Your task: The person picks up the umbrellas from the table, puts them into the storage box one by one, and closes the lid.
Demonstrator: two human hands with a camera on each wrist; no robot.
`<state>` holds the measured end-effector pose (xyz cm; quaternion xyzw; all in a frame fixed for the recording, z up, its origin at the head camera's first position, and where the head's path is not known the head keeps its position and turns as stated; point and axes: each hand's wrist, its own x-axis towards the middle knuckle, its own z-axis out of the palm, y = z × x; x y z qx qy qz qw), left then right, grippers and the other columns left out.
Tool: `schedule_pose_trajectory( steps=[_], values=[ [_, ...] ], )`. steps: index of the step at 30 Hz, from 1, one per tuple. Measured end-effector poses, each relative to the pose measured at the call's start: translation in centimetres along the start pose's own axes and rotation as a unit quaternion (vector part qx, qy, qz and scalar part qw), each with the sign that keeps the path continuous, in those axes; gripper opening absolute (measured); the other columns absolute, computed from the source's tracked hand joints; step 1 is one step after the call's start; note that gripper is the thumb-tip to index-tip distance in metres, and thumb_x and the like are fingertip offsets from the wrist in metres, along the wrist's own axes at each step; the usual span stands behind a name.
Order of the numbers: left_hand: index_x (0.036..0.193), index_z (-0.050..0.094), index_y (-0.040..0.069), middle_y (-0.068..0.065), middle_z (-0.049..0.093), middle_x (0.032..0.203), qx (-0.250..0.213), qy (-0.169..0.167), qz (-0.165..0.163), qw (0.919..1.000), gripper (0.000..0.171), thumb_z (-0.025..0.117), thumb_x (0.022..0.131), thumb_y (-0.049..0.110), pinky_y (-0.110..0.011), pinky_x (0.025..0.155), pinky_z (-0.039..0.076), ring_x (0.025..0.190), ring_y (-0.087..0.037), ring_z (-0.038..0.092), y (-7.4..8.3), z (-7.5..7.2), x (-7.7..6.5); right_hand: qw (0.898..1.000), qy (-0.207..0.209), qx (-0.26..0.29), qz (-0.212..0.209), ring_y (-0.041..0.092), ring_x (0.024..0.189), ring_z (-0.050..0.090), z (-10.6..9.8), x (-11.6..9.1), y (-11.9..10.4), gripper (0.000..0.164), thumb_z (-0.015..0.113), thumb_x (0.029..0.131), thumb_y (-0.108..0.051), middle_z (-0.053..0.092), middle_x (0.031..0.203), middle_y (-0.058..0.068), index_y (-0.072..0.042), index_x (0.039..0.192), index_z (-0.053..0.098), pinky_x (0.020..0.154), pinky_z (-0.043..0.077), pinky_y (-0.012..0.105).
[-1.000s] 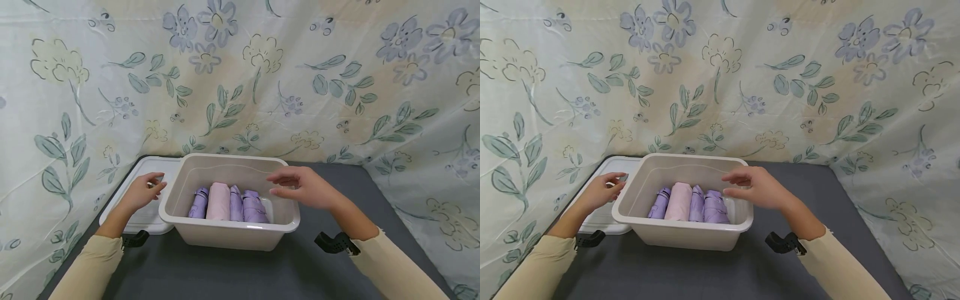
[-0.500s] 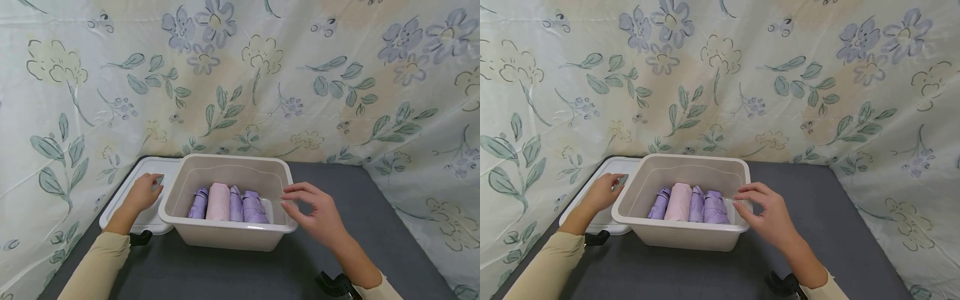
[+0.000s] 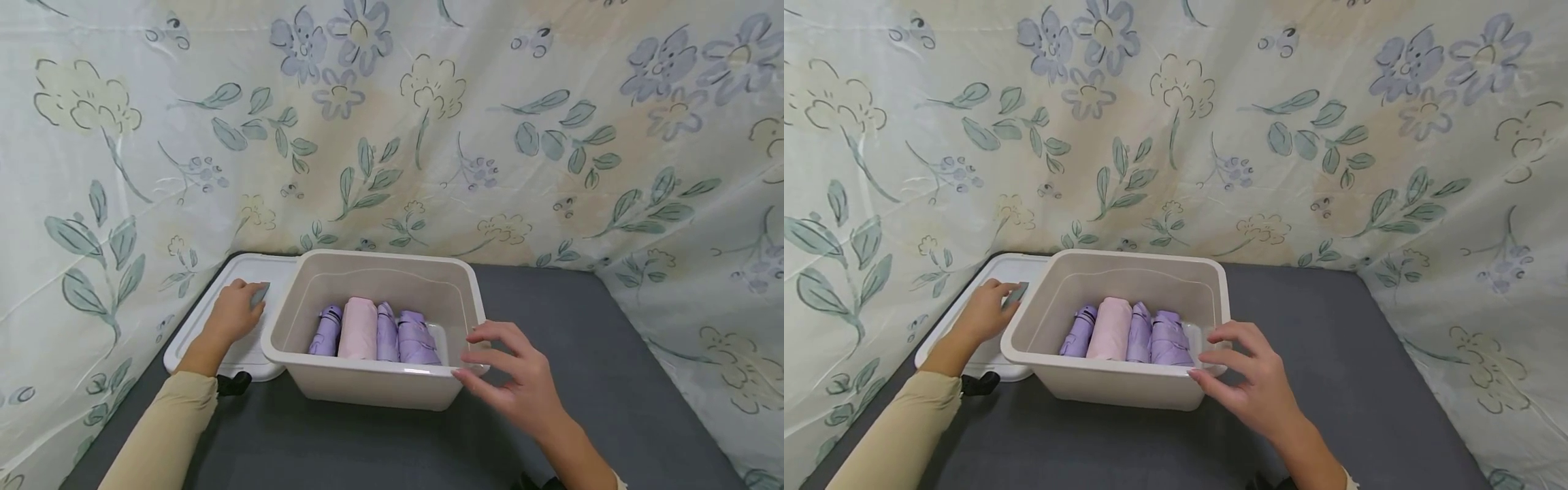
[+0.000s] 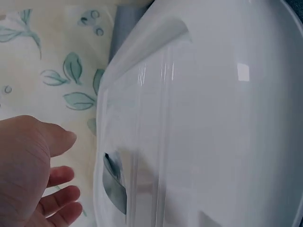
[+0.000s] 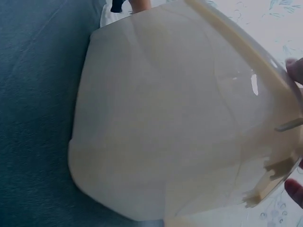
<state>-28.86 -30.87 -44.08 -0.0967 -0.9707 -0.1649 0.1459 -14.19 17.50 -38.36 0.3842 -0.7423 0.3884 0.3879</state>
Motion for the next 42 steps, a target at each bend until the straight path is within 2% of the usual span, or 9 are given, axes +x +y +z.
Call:
schedule_pose_trajectory(
  steps=[4,9,16,25,33,42],
  values=[
    [0.126,0.064,-0.009,-0.033,0.058,0.109,0.0,0.006,-0.016,0.9998,0.04,0.067,0.091,0.01,-0.062,0.079,0.049,0.095,-0.052,0.059,0.0,0.0,0.1,0.999,0.015,0.002,-0.046,0.028,0.108,0.062,0.1,-0.3,-0.3,0.025,0.08,0.09,-0.035,0.067,0.101,0.018,-0.01,0.088,0.079,0.11,0.045,0.021],
    [0.128,0.062,-0.008,-0.033,0.056,0.111,-0.001,-0.008,-0.033,0.9994,0.041,0.065,0.092,0.011,-0.063,0.08,0.049,0.096,-0.053,0.058,0.1,0.1,0.1,0.994,0.051,-0.018,-0.095,0.031,0.105,0.064,0.2,-0.2,-1.0,0.024,0.08,0.091,-0.028,0.066,0.095,0.022,-0.004,0.086,0.08,0.11,0.047,0.025],
    [0.132,0.06,-0.008,-0.035,0.054,0.115,0.001,-0.03,-0.053,0.9982,0.044,0.064,0.094,0.013,-0.064,0.082,0.048,0.101,-0.054,0.056,-0.1,0.5,0.3,0.987,0.082,-0.051,-0.126,0.034,0.099,0.066,0.6,-0.4,-1.3,0.025,0.078,0.092,-0.025,0.066,0.088,0.024,-0.002,0.084,0.081,0.108,0.05,0.029],
    [0.137,0.055,-0.01,-0.037,0.051,0.119,-0.008,-0.059,-0.08,0.9951,0.05,0.063,0.094,0.015,-0.064,0.086,0.048,0.103,-0.054,0.055,0.0,1.0,0.6,0.986,0.099,-0.046,-0.122,0.035,0.095,0.068,1.1,-1.2,-0.9,0.022,0.082,0.089,-0.022,0.067,0.089,0.024,0.0,0.084,0.081,0.105,0.053,0.034],
    [0.137,0.053,-0.014,-0.04,0.051,0.123,-0.018,-0.084,-0.105,0.9908,0.053,0.063,0.093,0.015,-0.065,0.094,0.048,0.11,-0.057,0.055,-0.3,1.1,1.1,0.987,0.119,-0.029,-0.108,0.033,0.094,0.068,1.5,-1.4,-0.9,0.023,0.086,0.085,-0.021,0.067,0.088,0.025,0.002,0.083,0.081,0.104,0.054,0.033],
    [0.136,0.052,-0.017,-0.039,0.055,0.12,-0.013,-0.096,-0.122,0.9878,0.053,0.063,0.093,0.013,-0.061,0.096,0.05,0.111,-0.052,0.058,-1.1,1.4,1.4,0.985,0.133,-0.046,-0.097,0.032,0.093,0.067,1.6,-1.2,-1.4,0.027,0.085,0.086,-0.025,0.066,0.086,0.025,0.002,0.082,0.08,0.105,0.052,0.029]
  ],
)
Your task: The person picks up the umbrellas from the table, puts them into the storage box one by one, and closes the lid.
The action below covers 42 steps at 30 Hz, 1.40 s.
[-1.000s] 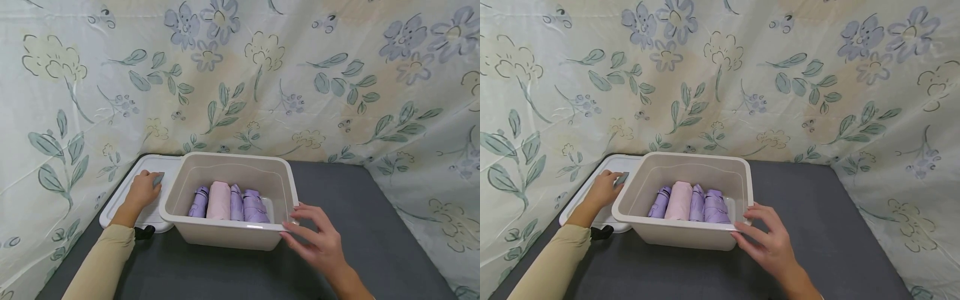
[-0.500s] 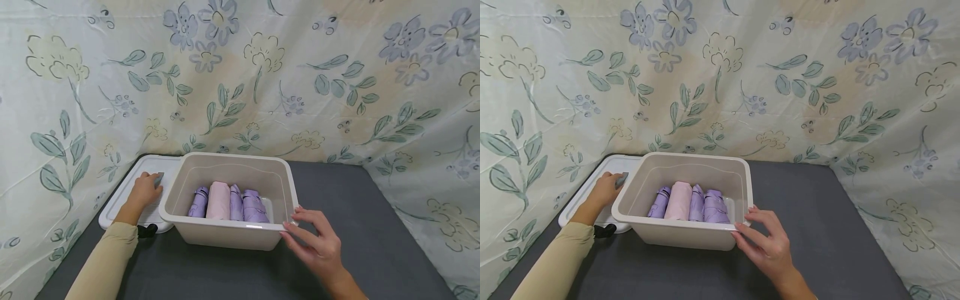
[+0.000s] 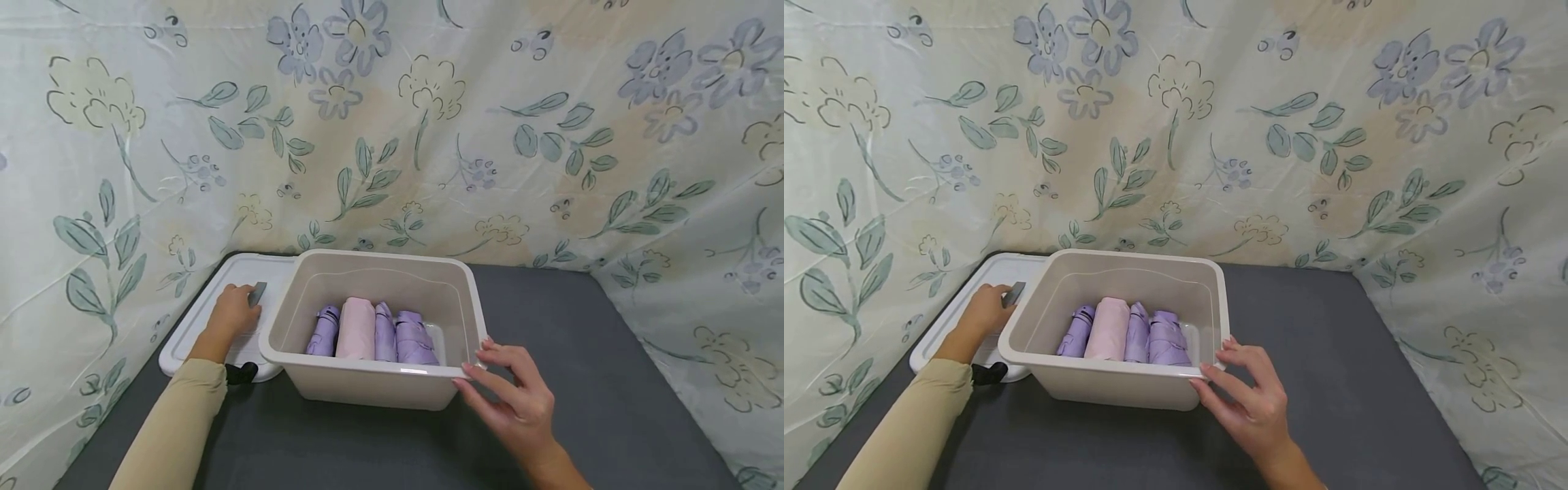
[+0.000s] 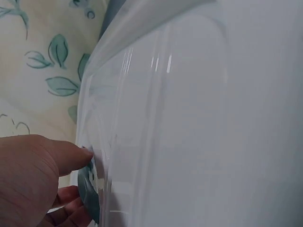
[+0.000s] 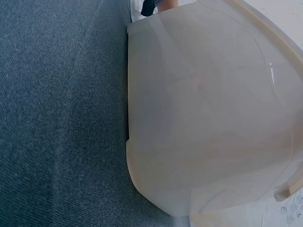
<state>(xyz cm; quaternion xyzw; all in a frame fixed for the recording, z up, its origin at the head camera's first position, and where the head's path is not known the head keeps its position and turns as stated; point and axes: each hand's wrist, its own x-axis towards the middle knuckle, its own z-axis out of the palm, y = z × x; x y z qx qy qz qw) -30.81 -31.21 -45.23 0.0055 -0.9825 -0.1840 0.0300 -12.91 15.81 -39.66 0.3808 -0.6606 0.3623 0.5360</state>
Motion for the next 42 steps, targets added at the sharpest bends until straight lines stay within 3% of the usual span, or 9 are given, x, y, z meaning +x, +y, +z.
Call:
schedule_pose_trajectory(
  steps=[12,21,27,36,42],
  values=[
    [0.129,0.058,-0.017,-0.038,0.062,0.122,0.034,0.004,0.043,0.9985,0.049,0.064,0.084,0.004,-0.061,0.102,0.046,0.117,-0.053,0.056,-0.3,-0.2,0.5,1.0,0.009,-0.012,-0.014,0.035,0.094,0.068,0.2,-0.6,0.0,0.026,0.084,0.086,-0.024,0.068,0.086,0.023,0.001,0.081,0.081,0.104,0.053,0.029],
    [0.124,0.067,-0.01,-0.033,0.064,0.127,0.045,-0.036,0.014,0.9982,0.047,0.07,0.082,0.011,-0.06,0.101,0.049,0.121,-0.051,0.058,-0.3,-1.0,1.4,1.0,0.013,-0.008,-0.015,0.032,0.09,0.067,0.3,0.2,-0.2,0.027,0.083,0.087,-0.024,0.066,0.082,0.024,0.002,0.078,0.08,0.104,0.053,0.028],
    [0.121,0.07,-0.009,-0.03,0.068,0.123,0.006,-0.07,0.01,0.9975,0.043,0.072,0.085,0.014,-0.057,0.099,0.05,0.112,-0.043,0.064,-1.0,-1.1,2.0,1.0,0.011,-0.006,-0.007,0.032,0.089,0.067,0.1,0.1,-0.1,0.028,0.084,0.087,-0.025,0.067,0.083,0.024,0.002,0.079,0.08,0.104,0.053,0.028],
    [0.124,0.069,-0.008,-0.03,0.07,0.117,-0.051,-0.112,0.043,0.9915,0.039,0.069,0.09,0.011,-0.045,0.081,0.057,0.09,-0.029,0.065,-2.8,-1.9,2.9,1.0,0.009,0.0,-0.002,0.032,0.089,0.067,0.2,-0.4,0.5,0.025,0.087,0.083,-0.024,0.068,0.086,0.023,0.001,0.081,0.081,0.104,0.054,0.031],
    [0.129,0.066,-0.007,-0.028,0.071,0.117,-0.074,-0.135,0.026,0.9877,0.041,0.069,0.092,0.012,-0.034,0.07,0.053,0.086,-0.025,0.061,-2.8,-2.4,2.9,1.0,0.008,0.004,0.005,0.032,0.089,0.067,0.4,-0.3,0.6,0.025,0.087,0.083,-0.023,0.068,0.086,0.023,0.001,0.081,0.081,0.104,0.054,0.031]
  ],
)
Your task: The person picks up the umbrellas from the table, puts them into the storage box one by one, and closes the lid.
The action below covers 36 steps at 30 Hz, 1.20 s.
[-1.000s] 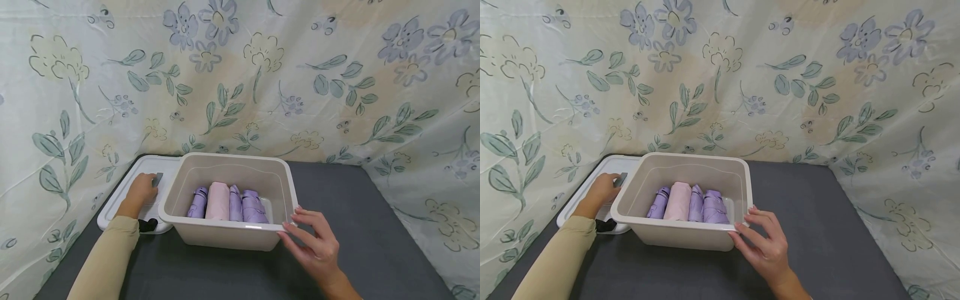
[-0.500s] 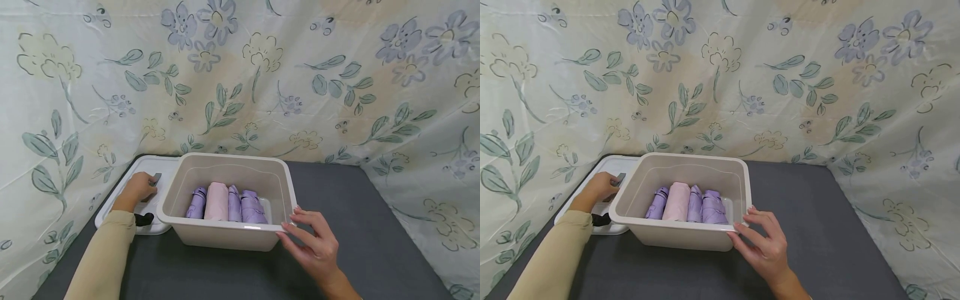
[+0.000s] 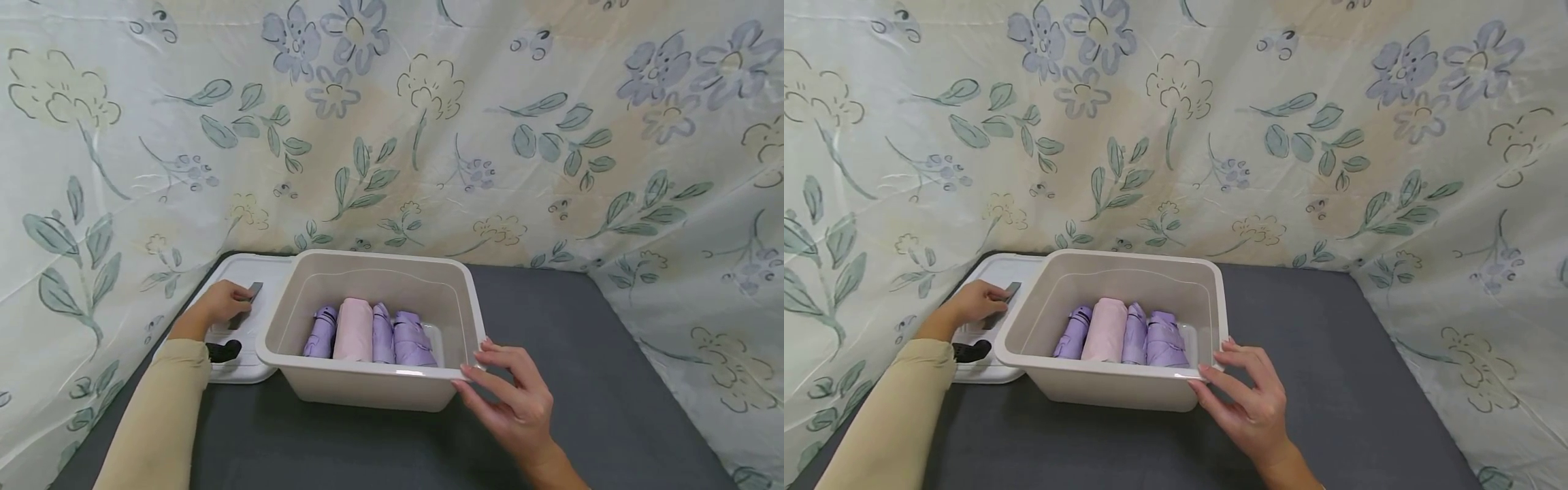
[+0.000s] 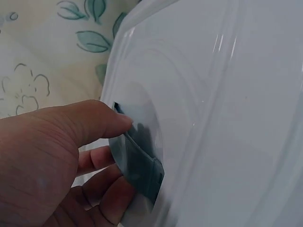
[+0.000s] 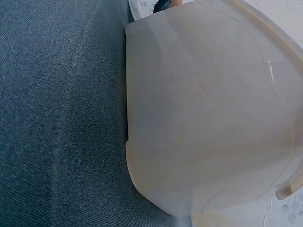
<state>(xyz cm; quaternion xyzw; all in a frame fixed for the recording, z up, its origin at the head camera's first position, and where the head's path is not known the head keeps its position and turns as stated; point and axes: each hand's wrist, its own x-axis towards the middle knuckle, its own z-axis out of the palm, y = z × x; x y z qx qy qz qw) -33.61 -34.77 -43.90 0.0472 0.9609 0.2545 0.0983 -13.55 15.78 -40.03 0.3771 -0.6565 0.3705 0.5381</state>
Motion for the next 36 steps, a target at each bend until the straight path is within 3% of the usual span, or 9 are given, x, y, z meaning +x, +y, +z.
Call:
schedule_pose_trajectory(
  steps=[14,17,20,25,36],
  values=[
    [0.136,0.063,-0.002,-0.014,0.064,0.096,-0.038,0.015,0.007,0.9991,0.045,0.067,0.096,0.018,-0.032,0.064,0.043,0.08,-0.022,0.052,-0.1,-2.1,-2.1,1.0,0.005,0.012,0.003,0.03,0.09,0.066,0.2,0.4,-0.4,0.025,0.086,0.085,-0.023,0.067,0.085,0.024,0.001,0.081,0.08,0.105,0.053,0.029],
    [0.138,0.061,-0.001,-0.014,0.064,0.101,-0.053,0.012,0.004,0.9985,0.046,0.067,0.097,0.019,-0.031,0.066,0.044,0.085,-0.024,0.053,-0.4,-2.4,-2.4,1.0,0.008,0.016,0.003,0.029,0.09,0.065,0.1,0.4,-0.5,0.025,0.086,0.085,-0.023,0.066,0.085,0.024,0.002,0.08,0.08,0.105,0.053,0.029],
    [0.141,0.059,0.001,-0.022,0.065,0.119,-0.067,0.002,-0.002,0.9977,0.048,0.065,0.099,0.022,-0.032,0.072,0.047,0.093,-0.027,0.055,-0.4,-2.7,-2.7,1.0,0.01,0.022,0.003,0.029,0.09,0.065,0.0,0.1,-0.3,0.024,0.087,0.083,-0.022,0.067,0.086,0.024,0.002,0.081,0.08,0.105,0.053,0.029],
    [0.145,0.056,0.005,-0.032,0.047,0.15,-0.09,0.003,-0.006,0.9959,0.05,0.064,0.1,0.024,-0.033,0.081,0.05,0.105,-0.031,0.056,-0.3,-3.1,-3.4,1.0,0.006,0.022,0.006,0.029,0.091,0.065,-0.2,-0.1,-0.4,0.025,0.086,0.084,-0.022,0.066,0.086,0.024,0.002,0.081,0.08,0.105,0.052,0.029],
    [0.145,0.056,0.005,-0.027,0.052,0.143,-0.138,0.027,0.01,0.99,0.05,0.066,0.1,0.025,-0.028,0.074,0.054,0.092,-0.022,0.058,-0.3,-3.7,-4.6,1.0,0.007,0.024,0.01,0.027,0.093,0.065,-0.2,-0.1,-0.6,0.025,0.085,0.085,-0.023,0.066,0.086,0.024,0.002,0.081,0.08,0.106,0.052,0.028]
  ],
)
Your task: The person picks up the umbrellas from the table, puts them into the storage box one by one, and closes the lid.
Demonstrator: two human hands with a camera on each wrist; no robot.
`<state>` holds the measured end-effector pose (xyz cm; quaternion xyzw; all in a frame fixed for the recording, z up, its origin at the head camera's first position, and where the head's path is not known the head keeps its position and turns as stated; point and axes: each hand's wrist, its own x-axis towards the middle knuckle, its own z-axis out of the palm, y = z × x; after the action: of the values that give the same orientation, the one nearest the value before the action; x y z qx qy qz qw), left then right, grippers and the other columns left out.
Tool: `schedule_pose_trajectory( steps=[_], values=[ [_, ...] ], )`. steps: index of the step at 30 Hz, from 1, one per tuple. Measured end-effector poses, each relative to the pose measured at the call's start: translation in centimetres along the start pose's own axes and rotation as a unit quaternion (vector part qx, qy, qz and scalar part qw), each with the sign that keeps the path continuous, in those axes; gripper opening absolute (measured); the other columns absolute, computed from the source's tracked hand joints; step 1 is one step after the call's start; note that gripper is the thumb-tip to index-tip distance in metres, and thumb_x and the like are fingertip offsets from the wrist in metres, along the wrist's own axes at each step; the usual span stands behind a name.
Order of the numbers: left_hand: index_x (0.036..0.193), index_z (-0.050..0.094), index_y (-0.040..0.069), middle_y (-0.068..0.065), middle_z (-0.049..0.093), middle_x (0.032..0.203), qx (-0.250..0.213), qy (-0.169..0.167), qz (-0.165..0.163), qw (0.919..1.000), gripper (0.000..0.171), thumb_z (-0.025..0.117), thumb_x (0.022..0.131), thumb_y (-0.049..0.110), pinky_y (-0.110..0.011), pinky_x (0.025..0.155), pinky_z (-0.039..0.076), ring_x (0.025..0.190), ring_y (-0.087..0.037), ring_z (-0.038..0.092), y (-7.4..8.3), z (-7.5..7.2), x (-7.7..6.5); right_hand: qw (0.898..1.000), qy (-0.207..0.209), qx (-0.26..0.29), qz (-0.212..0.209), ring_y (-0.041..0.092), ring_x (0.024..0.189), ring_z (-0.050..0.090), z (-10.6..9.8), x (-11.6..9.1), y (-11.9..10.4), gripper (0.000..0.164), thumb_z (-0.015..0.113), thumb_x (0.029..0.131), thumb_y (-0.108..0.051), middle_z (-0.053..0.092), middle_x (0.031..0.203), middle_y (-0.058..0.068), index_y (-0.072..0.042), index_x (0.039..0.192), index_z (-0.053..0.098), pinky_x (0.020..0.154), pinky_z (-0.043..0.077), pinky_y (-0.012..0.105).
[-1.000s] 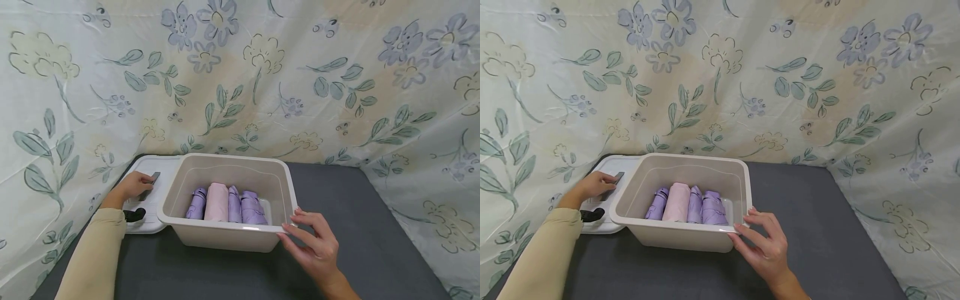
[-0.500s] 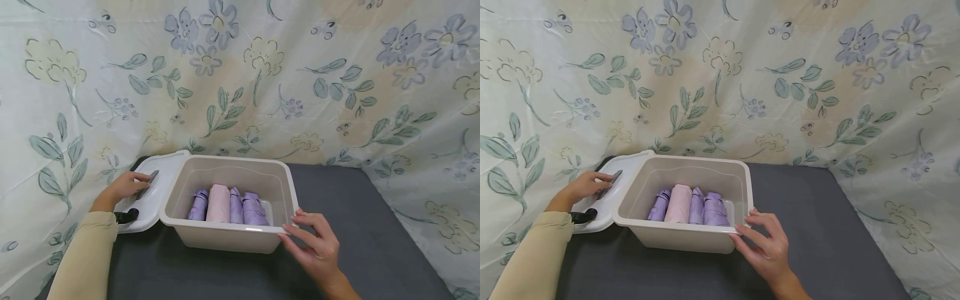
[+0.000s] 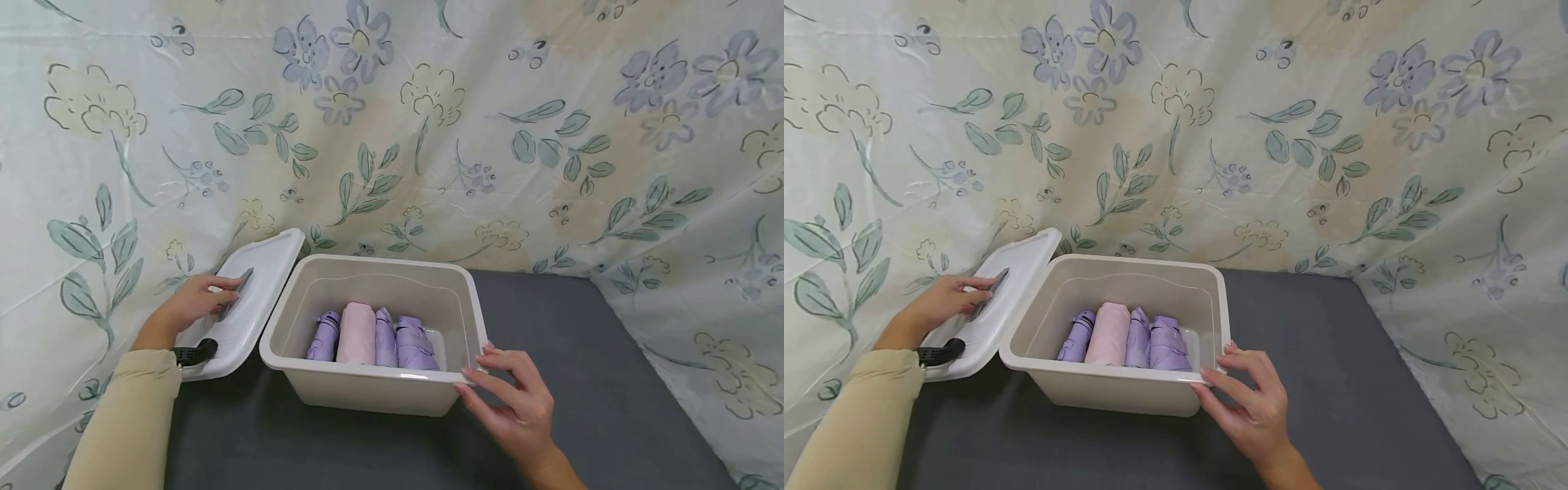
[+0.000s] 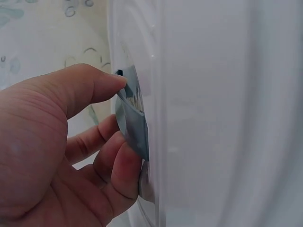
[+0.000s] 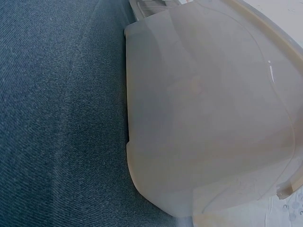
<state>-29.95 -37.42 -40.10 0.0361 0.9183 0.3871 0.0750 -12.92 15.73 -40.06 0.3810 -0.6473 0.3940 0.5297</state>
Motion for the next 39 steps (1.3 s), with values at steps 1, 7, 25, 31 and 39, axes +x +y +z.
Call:
schedule_pose_trajectory(
  steps=[1,7,25,31,39],
  values=[
    [0.145,0.056,0.005,-0.027,0.052,0.144,-0.005,0.0,0.002,1.0,0.05,0.066,0.1,0.025,-0.028,0.075,0.054,0.094,-0.022,0.058,0.1,0.0,0.0,1.0,-0.001,-0.001,0.001,0.027,0.094,0.065,0.0,0.0,0.0,0.025,0.085,0.086,-0.023,0.066,0.087,0.024,0.002,0.082,0.08,0.106,0.051,0.028],
    [0.145,0.056,0.005,-0.029,0.05,0.147,0.004,0.014,-0.003,0.9999,0.052,0.066,0.1,0.03,-0.027,0.076,0.053,0.101,-0.026,0.06,0.6,-0.2,-0.2,1.0,-0.004,0.001,0.006,0.027,0.093,0.065,-0.1,-0.1,0.0,0.025,0.085,0.086,-0.023,0.066,0.087,0.024,0.001,0.082,0.08,0.106,0.051,0.027],
    [0.147,0.054,0.005,-0.028,0.048,0.151,0.007,0.045,0.052,0.9976,0.053,0.063,0.102,0.031,-0.039,0.088,0.048,0.098,-0.026,0.068,2.6,-1.1,-1.3,1.0,0.0,0.009,0.004,0.027,0.094,0.065,-0.1,0.0,0.1,0.025,0.085,0.085,-0.022,0.066,0.088,0.024,0.002,0.082,0.08,0.107,0.051,0.028],
    [0.142,0.059,0.0,-0.022,0.058,0.133,0.018,0.082,0.123,0.9888,0.045,0.066,0.101,0.019,-0.024,0.066,0.045,0.079,-0.009,0.056,3.7,-1.3,-1.4,1.0,-0.002,0.012,0.007,0.027,0.096,0.065,-0.1,0.0,0.1,0.024,0.085,0.085,-0.021,0.066,0.089,0.024,0.002,0.082,0.08,0.107,0.051,0.028],
    [0.142,0.059,0.003,-0.014,0.058,0.127,0.028,0.069,0.163,0.9839,0.046,0.067,0.1,0.02,-0.025,0.065,0.047,0.085,-0.011,0.052,6.1,-1.4,-1.5,1.0,-0.005,0.012,0.015,0.027,0.097,0.064,-0.2,-0.1,0.2,0.024,0.085,0.085,-0.022,0.066,0.09,0.024,0.002,0.083,0.08,0.107,0.051,0.028]
  ],
)
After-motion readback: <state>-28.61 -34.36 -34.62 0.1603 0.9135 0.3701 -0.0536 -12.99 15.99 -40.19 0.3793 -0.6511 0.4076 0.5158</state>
